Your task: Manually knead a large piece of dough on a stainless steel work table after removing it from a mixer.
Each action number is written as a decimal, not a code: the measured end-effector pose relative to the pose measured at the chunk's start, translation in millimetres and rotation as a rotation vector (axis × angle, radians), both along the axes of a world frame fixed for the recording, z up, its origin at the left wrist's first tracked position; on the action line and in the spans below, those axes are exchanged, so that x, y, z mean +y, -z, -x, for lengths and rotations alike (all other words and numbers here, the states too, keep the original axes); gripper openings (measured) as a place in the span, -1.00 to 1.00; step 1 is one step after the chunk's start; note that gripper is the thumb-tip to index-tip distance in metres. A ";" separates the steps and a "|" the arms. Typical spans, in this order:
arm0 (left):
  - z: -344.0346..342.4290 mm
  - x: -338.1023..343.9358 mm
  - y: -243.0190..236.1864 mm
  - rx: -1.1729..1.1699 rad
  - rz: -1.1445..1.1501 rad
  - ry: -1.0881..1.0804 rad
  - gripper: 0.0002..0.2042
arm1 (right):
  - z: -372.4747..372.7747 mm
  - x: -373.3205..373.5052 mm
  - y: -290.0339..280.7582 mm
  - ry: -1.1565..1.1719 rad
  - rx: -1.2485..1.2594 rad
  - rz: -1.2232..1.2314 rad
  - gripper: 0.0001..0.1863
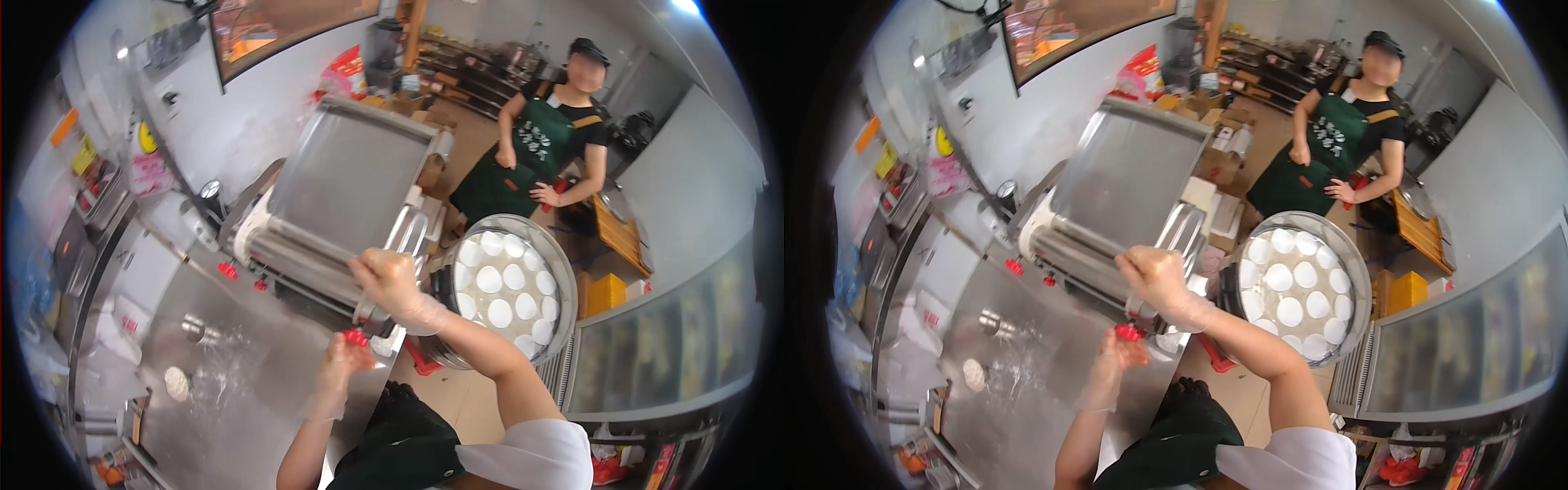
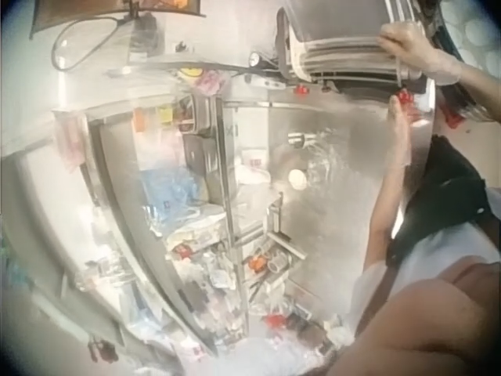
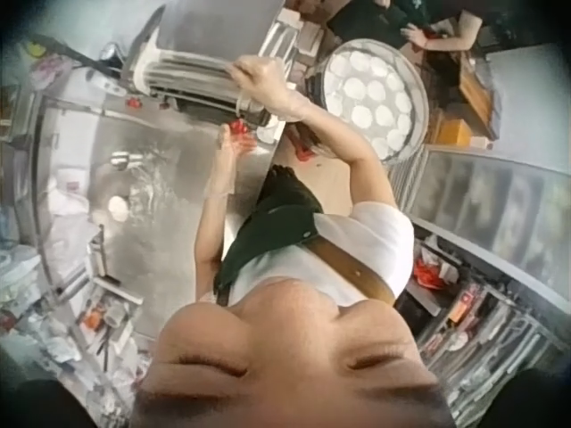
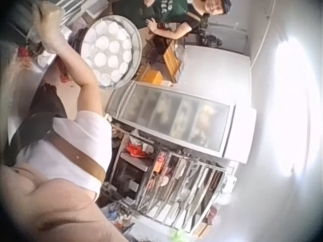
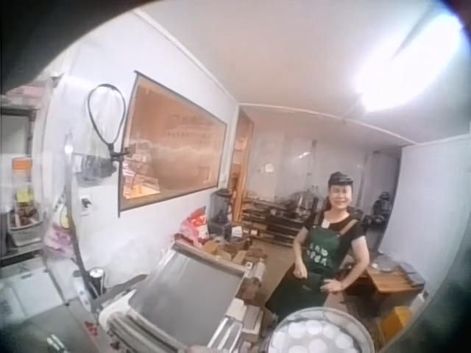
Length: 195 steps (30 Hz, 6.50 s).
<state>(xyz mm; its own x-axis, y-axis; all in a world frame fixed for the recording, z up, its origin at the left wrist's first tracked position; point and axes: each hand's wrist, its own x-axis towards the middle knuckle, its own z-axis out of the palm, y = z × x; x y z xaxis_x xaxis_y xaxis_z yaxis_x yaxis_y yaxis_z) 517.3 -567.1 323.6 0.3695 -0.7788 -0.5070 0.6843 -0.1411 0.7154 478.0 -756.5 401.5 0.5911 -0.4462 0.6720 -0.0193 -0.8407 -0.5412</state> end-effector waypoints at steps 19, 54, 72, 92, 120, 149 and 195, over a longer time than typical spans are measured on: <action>2.8 -1.7 -16.9 -0.947 -0.006 -0.102 -0.49 | -3.0 3.9 6.8 0.013 0.053 -0.175 -0.78; -6.0 -3.0 18.6 -0.183 0.200 -0.234 -0.68 | 5.5 2.7 9.7 0.042 0.153 -0.168 -0.84; -3.1 -1.7 4.5 -0.031 0.078 -0.026 -0.63 | 4.7 6.4 11.0 0.060 0.137 -0.203 -0.79; -0.7 13.4 22.0 0.140 0.206 0.257 -0.41 | 7.7 6.3 15.0 0.105 0.092 -0.423 -0.80; -180.1 338.1 209.8 -1.130 -1.041 -1.114 -0.59 | 7.7 -24.0 21.8 0.076 0.232 -0.139 -0.71; -128.9 467.5 265.9 -0.956 -1.683 -0.408 -0.11 | 8.6 -32.9 22.5 0.078 0.256 -0.161 -0.68; 11.1 424.8 245.8 -1.229 -1.449 -0.053 -0.26 | 6.2 -35.9 22.9 0.053 0.309 -0.163 -0.70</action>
<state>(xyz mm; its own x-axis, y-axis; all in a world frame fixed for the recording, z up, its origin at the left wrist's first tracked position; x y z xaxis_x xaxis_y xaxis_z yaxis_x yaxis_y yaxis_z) 506.2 -142.3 77.8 0.9893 -0.0322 -0.1426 -0.0167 -0.9940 0.1085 471.7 -792.4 378.6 0.7282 -0.5687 0.3825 -0.2445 -0.7369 -0.6302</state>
